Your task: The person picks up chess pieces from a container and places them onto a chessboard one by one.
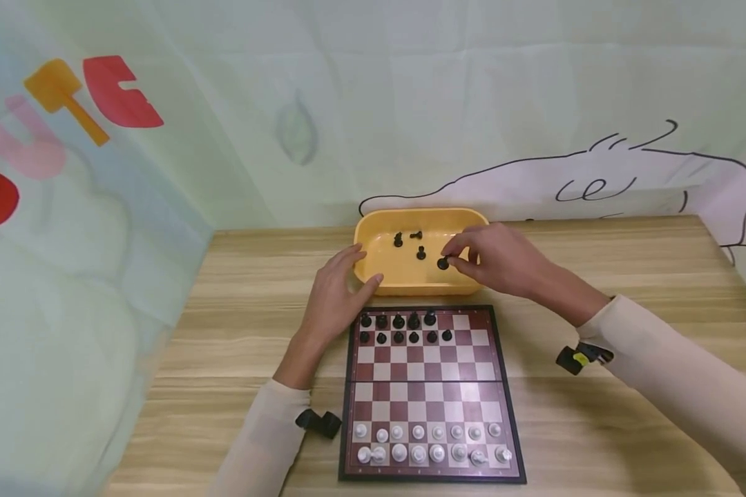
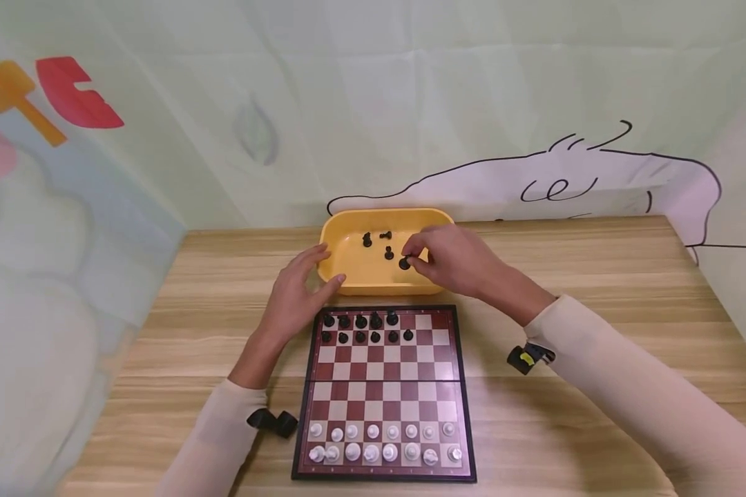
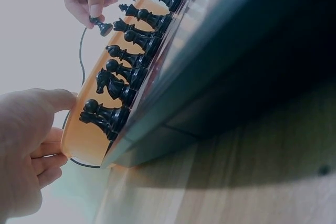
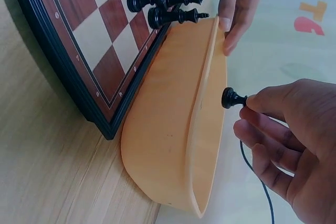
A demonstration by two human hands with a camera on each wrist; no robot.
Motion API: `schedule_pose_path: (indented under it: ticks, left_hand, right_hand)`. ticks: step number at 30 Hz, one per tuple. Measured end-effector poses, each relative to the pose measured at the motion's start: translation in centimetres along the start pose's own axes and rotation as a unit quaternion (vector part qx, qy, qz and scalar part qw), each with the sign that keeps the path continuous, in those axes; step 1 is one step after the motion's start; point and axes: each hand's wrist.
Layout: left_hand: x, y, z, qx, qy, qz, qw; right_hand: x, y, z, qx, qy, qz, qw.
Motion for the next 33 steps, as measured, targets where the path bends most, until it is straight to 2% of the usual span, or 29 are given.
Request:
schedule_pose_path:
  ticks: [9,23,33]
  left_hand:
    - [-0.1,-0.1,-0.1,-0.001,0.001,0.001,1.0]
    - [0.1,0.0,-0.1,0.006,0.005,0.004,1.0]
    - [0.0,0.2,0.0,0.007,0.004,-0.001,1.0]
  right_hand:
    - [1.3,-0.2,-0.9,0.001,-0.017,0.006,1.0]
    - [2.9,0.4,-1.7,-0.01,-0.002,-0.009,1.0]
    - [3.5,1.3,-1.9,-0.012,0.016,-0.044,0.999]
Point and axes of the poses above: each hand's wrist, its own x-axis away from the middle knuckle, its own y-axis out of the palm, z = x × y, and after that the axes turned 6 degrees about y, right-handed
